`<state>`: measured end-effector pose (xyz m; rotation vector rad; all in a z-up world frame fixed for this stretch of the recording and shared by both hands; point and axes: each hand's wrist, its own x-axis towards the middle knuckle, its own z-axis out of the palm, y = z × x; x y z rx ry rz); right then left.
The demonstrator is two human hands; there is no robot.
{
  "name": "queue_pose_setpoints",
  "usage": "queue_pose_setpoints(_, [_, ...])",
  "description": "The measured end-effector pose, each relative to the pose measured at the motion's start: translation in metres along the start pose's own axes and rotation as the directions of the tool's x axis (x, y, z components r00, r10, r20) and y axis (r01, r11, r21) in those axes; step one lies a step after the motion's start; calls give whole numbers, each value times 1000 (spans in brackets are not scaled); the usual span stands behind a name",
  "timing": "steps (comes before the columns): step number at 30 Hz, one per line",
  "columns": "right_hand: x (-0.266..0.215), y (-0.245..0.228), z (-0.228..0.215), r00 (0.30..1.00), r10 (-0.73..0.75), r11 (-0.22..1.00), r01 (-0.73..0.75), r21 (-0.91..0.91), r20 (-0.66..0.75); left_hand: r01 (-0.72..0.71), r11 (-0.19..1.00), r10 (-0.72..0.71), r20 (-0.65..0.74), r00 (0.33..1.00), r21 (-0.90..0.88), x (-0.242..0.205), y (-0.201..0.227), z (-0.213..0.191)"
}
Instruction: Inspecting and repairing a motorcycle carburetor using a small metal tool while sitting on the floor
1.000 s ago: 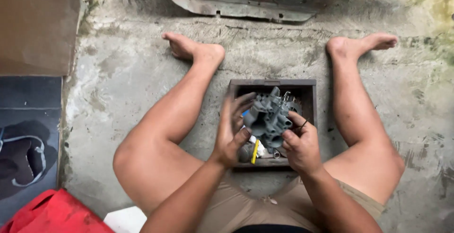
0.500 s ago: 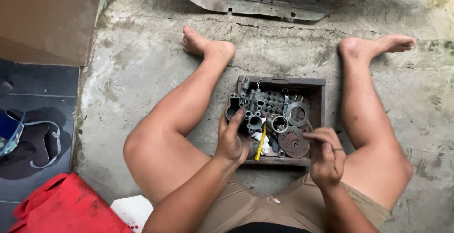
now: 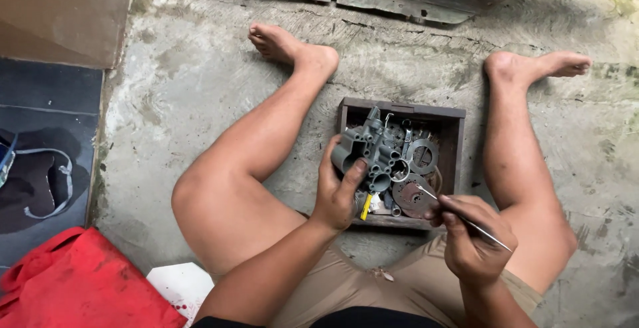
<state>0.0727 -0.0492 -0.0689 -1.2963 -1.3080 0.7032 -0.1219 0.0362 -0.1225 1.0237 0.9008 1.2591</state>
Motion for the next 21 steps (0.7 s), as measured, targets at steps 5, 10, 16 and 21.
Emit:
queue_pose_setpoints(5, [10,-11,11,996,-82,995,83,-52,23,34,998,-32,26,999,-60,-1,9,1])
queue_pose_setpoints(10, [6,-14,22,998,-53,999,53,6,-19,15,992,-6,74,997,-122,0,21,4])
queue_pose_setpoints(16, [13,-28,26,994,-107,985,105,-135,-7,-49,974,81,138,987,-220,3,24,6])
queue_pose_setpoints(21, [0,-11,22,986,-147,988,144,-48,-73,-105,984,122,115,986,-147,-4,6,2])
